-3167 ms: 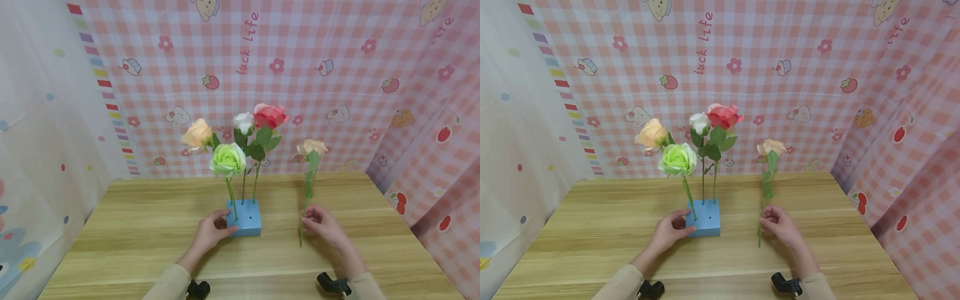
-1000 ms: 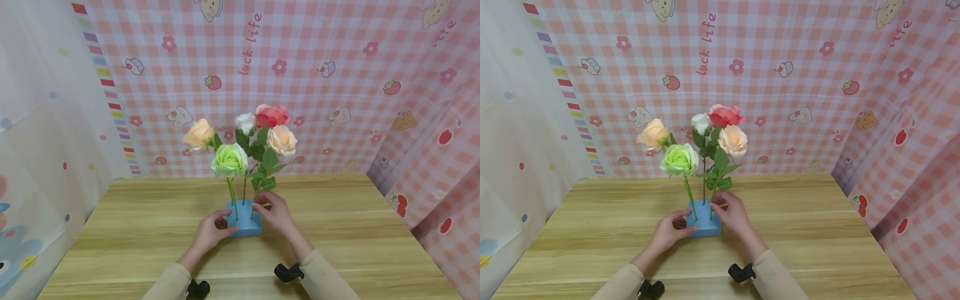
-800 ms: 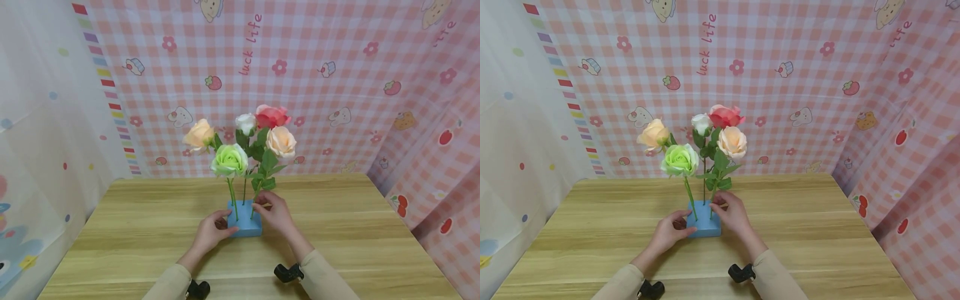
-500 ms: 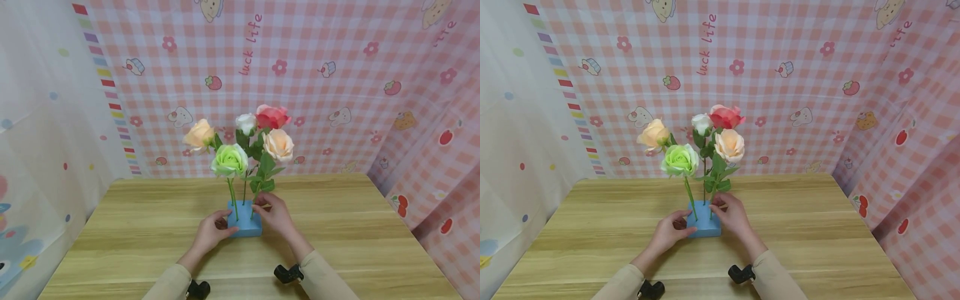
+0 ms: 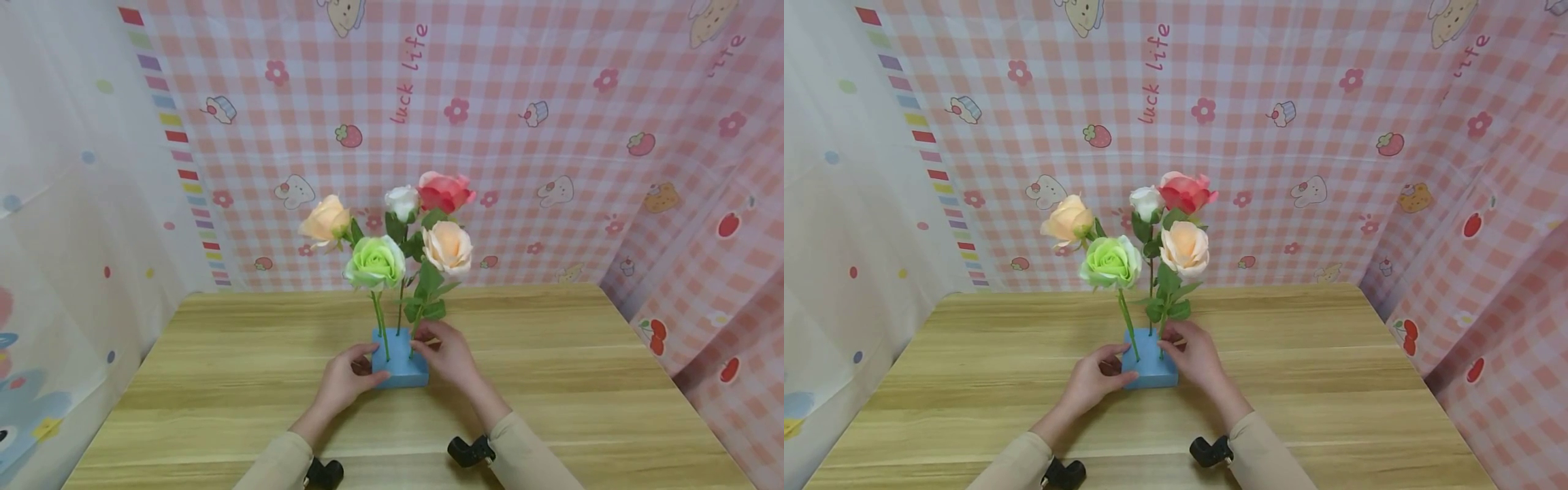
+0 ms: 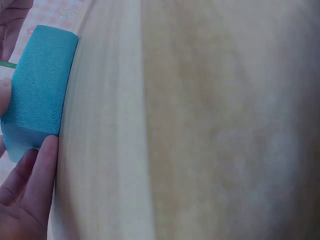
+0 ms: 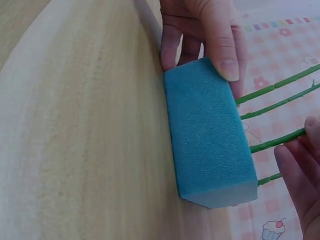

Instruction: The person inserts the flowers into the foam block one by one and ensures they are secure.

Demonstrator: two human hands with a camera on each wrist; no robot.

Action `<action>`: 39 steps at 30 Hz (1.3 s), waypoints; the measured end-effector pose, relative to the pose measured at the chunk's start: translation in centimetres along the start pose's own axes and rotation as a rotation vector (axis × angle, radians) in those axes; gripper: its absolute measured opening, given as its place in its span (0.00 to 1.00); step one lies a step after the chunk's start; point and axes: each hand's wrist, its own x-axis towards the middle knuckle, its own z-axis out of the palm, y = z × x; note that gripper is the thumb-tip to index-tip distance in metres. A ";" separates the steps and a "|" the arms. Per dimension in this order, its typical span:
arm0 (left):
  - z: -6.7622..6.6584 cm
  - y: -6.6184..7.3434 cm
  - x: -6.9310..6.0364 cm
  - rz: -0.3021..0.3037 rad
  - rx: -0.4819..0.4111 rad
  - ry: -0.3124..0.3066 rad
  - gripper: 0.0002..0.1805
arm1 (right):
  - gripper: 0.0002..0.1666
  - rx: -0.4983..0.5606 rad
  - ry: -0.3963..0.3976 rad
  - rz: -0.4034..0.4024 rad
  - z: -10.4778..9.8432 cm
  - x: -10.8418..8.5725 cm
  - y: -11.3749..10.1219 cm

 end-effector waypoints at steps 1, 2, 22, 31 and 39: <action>0.0 0.0 0.0 -0.001 0.001 -0.002 0.30 | 0.11 -0.001 -0.002 0.000 0.0 0.0 0.0; 0.0 0.1 0.0 -0.002 0.002 -0.003 0.30 | 0.11 -0.005 -0.003 -0.002 0.0 -0.1 0.1; 0.0 0.2 0.1 0.000 0.010 -0.005 0.30 | 0.11 -0.103 -0.015 -0.081 0.3 -0.6 0.9; 0.1 0.1 0.0 0.014 0.022 -0.012 0.30 | 0.13 -0.063 -0.037 -0.019 0.4 -0.9 1.1; -0.2 0.2 0.0 0.060 0.033 -0.026 0.31 | 0.10 -0.018 -0.052 0.025 0.0 -1.2 1.5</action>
